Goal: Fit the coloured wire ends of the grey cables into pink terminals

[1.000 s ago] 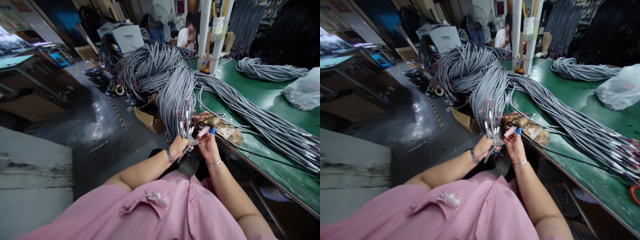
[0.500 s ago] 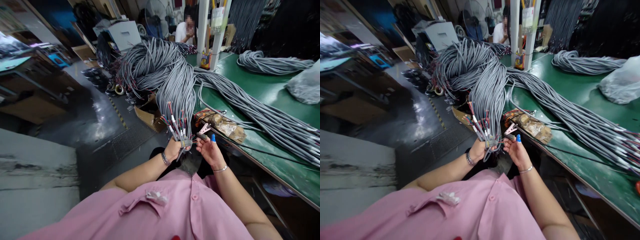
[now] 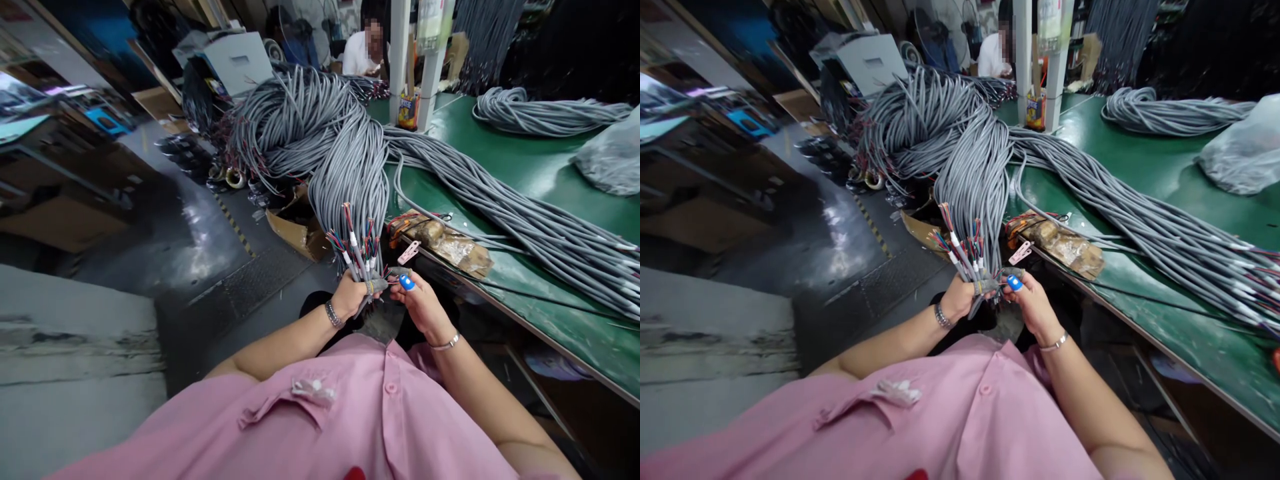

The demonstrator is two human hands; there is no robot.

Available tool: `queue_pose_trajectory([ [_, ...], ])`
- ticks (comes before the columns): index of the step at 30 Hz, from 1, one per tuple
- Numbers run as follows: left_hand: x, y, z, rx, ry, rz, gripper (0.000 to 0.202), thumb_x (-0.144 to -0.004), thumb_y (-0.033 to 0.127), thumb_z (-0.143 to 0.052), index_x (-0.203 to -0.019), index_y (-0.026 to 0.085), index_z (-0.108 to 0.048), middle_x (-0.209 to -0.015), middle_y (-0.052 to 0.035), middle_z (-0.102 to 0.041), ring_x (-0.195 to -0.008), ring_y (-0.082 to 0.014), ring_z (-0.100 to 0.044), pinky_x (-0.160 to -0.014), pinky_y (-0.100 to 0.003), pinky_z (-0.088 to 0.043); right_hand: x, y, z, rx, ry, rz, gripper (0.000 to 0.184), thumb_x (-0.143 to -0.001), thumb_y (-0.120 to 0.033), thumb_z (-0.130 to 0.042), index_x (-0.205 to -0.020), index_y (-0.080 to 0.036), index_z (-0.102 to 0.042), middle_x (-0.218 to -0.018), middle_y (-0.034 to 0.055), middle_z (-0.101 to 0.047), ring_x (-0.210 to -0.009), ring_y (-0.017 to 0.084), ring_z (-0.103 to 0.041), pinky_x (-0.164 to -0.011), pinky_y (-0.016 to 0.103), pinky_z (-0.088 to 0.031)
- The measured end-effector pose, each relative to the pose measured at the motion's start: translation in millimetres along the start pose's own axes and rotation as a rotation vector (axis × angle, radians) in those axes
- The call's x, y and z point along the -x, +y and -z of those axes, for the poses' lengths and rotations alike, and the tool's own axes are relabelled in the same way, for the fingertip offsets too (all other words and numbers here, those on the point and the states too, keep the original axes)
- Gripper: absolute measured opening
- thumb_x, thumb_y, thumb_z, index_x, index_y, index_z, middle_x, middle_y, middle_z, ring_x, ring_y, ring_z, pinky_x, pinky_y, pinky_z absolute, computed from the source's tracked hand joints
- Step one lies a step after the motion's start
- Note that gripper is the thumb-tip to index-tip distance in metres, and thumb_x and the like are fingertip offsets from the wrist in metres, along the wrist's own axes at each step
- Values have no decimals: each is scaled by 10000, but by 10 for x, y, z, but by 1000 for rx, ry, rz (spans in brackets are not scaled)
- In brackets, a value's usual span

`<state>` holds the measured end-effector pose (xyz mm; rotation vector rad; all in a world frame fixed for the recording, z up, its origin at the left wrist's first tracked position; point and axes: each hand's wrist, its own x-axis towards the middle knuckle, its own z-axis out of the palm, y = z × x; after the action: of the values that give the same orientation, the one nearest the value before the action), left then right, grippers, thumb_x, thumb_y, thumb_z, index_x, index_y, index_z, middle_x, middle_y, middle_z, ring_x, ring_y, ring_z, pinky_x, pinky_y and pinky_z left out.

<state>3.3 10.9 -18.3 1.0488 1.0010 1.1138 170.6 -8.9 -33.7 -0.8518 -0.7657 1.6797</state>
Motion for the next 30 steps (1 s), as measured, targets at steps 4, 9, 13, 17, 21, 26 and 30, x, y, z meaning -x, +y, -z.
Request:
queue_pose_trajectory([
  [4, 4, -26, 36, -32, -41, -10, 237, -624, 271, -791, -548, 120, -625, -491, -12, -585, -465, -113, -537, -501, -245, -415, -68, -64, 48, -50, -68, -102, 264, -743, -374, -766, -934, -197, -724, -864, 32, -689, -636, 90, -561, -630, 248, -510],
  [9, 24, 2, 46, -70, -73, 10, 258, -609, 290, -810, -558, 124, -619, -501, 2, -582, -457, -97, -517, -504, -240, -411, -185, -156, 73, 47, -135, -188, 259, -684, -336, -815, -864, -169, -734, -700, -7, -659, -529, 57, -505, -566, 224, -477],
  [13, 31, 45, 80, -129, -150, -4, 261, -625, 300, -809, -570, 119, -628, -509, 3, -587, -467, -92, -515, -513, -237, -413, -233, -172, 52, 81, -163, -187, 248, -653, -341, -836, -777, -157, -726, -644, -6, -665, -544, 80, -559, -565, 228, -463],
  [17, 21, 59, 154, -152, -235, 39, 247, -615, 294, -823, -612, 117, -650, -549, -5, -613, -498, -101, -541, -541, -246, -444, -255, -149, 48, 88, -207, -175, 250, -652, -349, -838, -779, -162, -729, -712, 17, -717, -636, 122, -641, -674, 272, -507],
  [21, 5, 33, 191, -149, -279, 108, 265, -580, 284, -847, -636, 116, -650, -571, -6, -618, -498, -102, -546, -520, -242, -455, -292, -139, 25, 119, -249, -167, 257, -643, -356, -842, -759, -158, -727, -719, 23, -728, -628, 131, -651, -684, 284, -516],
  [26, 4, 3, 108, -113, -213, 107, 253, -562, 245, -848, -633, 109, -647, -540, 0, -604, -464, -93, -520, -483, -235, -446, -328, -116, -43, 126, -251, -159, 282, -652, -383, -834, -782, -159, -722, -696, 25, -717, -597, 152, -656, -647, 304, -524],
  [30, 15, 22, -1, 35, -118, 100, 284, -526, 209, -852, -724, 119, -669, -646, 2, -637, -514, -94, -541, -468, -219, -440, -280, -64, -28, 48, -160, -76, 265, -724, -417, -774, -787, -168, -710, -739, 33, -722, -607, 140, -647, -643, 294, -515],
])
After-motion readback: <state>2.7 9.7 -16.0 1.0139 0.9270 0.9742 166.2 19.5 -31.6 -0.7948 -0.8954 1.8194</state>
